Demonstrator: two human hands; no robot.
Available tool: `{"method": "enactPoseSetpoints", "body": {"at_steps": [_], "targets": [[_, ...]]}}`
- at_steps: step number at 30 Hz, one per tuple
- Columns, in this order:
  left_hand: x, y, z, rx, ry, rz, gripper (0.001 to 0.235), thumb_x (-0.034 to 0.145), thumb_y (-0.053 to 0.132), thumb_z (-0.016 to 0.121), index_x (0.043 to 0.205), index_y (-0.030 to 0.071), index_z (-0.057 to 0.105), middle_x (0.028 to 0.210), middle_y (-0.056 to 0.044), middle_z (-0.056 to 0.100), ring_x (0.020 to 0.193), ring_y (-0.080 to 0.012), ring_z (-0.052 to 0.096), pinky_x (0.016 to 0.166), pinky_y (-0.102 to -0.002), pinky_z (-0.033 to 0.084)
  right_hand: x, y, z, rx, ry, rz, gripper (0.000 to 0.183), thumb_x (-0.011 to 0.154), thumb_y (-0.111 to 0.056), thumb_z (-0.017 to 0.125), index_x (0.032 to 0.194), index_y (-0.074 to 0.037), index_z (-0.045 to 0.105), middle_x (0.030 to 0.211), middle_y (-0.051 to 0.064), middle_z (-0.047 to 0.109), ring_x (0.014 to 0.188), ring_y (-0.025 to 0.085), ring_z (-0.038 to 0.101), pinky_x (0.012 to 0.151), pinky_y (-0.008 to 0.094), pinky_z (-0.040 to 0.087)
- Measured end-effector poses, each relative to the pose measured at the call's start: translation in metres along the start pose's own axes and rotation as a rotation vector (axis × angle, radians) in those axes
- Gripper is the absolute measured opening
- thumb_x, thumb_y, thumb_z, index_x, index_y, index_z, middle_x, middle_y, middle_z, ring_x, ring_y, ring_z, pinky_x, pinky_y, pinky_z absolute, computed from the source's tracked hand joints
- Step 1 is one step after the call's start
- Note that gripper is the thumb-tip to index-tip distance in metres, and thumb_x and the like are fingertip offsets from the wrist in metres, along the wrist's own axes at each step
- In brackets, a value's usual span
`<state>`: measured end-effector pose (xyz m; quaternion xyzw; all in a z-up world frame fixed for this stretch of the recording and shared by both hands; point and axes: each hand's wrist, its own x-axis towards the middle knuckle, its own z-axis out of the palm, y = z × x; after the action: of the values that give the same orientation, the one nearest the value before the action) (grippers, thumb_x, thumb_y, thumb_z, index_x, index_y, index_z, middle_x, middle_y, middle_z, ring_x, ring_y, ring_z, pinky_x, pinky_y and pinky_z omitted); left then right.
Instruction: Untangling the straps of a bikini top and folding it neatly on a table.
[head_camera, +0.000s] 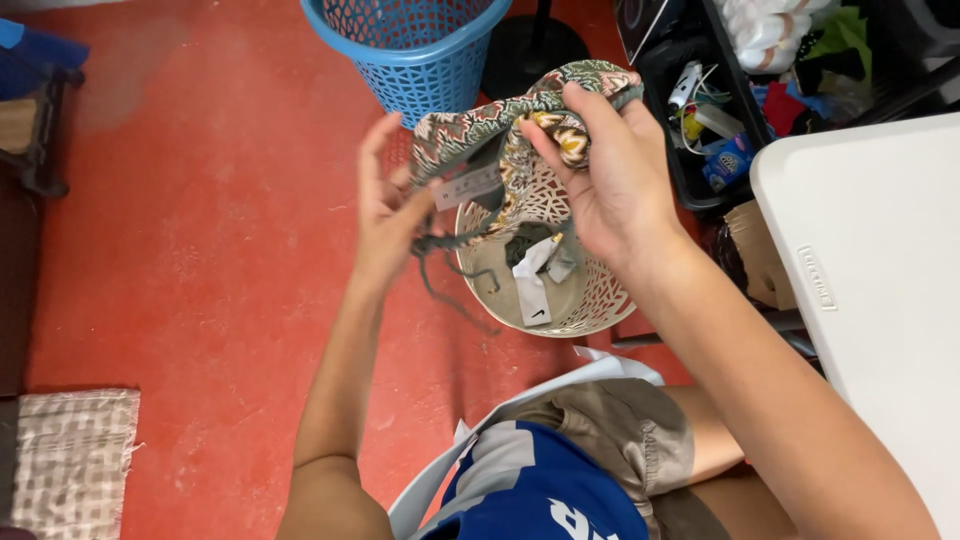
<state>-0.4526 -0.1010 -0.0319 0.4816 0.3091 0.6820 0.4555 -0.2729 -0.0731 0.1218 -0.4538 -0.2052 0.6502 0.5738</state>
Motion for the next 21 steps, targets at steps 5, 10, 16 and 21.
{"method": "enactPoseSetpoints", "body": {"at_steps": [5, 10, 16, 21], "targets": [[0.013, 0.044, -0.014, 0.208, 0.156, 0.029, 0.024, 0.099, 0.01, 0.062, 0.12, 0.013, 0.051, 0.077, -0.008, 0.064, 0.048, -0.0145, 0.06, 0.04, -0.022, 0.041, 0.016, -0.003, -0.023, -0.39, -0.033, -0.019, 0.014, 0.09, -0.023, 0.068, 0.088, -0.012, 0.06, 0.082, 0.004, 0.068, 0.053, 0.011, 0.055, 0.043, 0.016, 0.042], [0.027, 0.061, -0.019, 0.149, 0.219, 0.049, 0.014, 0.101, 0.021, 0.058, 0.109, 0.011, 0.064, 0.086, -0.009, 0.069, 0.054, -0.0128, 0.06, 0.048, -0.018, 0.041, 0.017, -0.008, -0.03, -0.621, -0.063, -0.146, 0.025, 0.091, -0.03, 0.071, 0.076, -0.013, 0.06, 0.063, 0.001, 0.064, 0.039, 0.007, 0.05, 0.031, 0.016, 0.035], [0.032, 0.065, -0.023, 0.122, -0.032, 0.194, 0.033, 0.106, 0.011, 0.056, 0.139, 0.007, 0.049, 0.126, -0.017, 0.062, 0.079, -0.0232, 0.066, 0.073, -0.03, 0.058, 0.038, -0.009, -0.045, -0.799, 0.026, -0.265, 0.03, 0.087, -0.034, 0.075, 0.065, -0.019, 0.062, 0.063, -0.008, 0.058, 0.052, 0.003, 0.044, 0.044, 0.019, 0.028], [0.033, 0.066, -0.024, 0.134, -0.042, 0.229, 0.042, 0.104, 0.012, 0.059, 0.144, 0.009, 0.045, 0.135, -0.02, 0.056, 0.084, -0.0246, 0.066, 0.079, -0.033, 0.056, 0.04, -0.009, -0.041, -0.806, 0.022, -0.318, 0.036, 0.084, -0.036, 0.078, 0.062, -0.017, 0.056, 0.057, -0.007, 0.046, 0.054, 0.005, 0.041, 0.049, 0.023, 0.028]]}}
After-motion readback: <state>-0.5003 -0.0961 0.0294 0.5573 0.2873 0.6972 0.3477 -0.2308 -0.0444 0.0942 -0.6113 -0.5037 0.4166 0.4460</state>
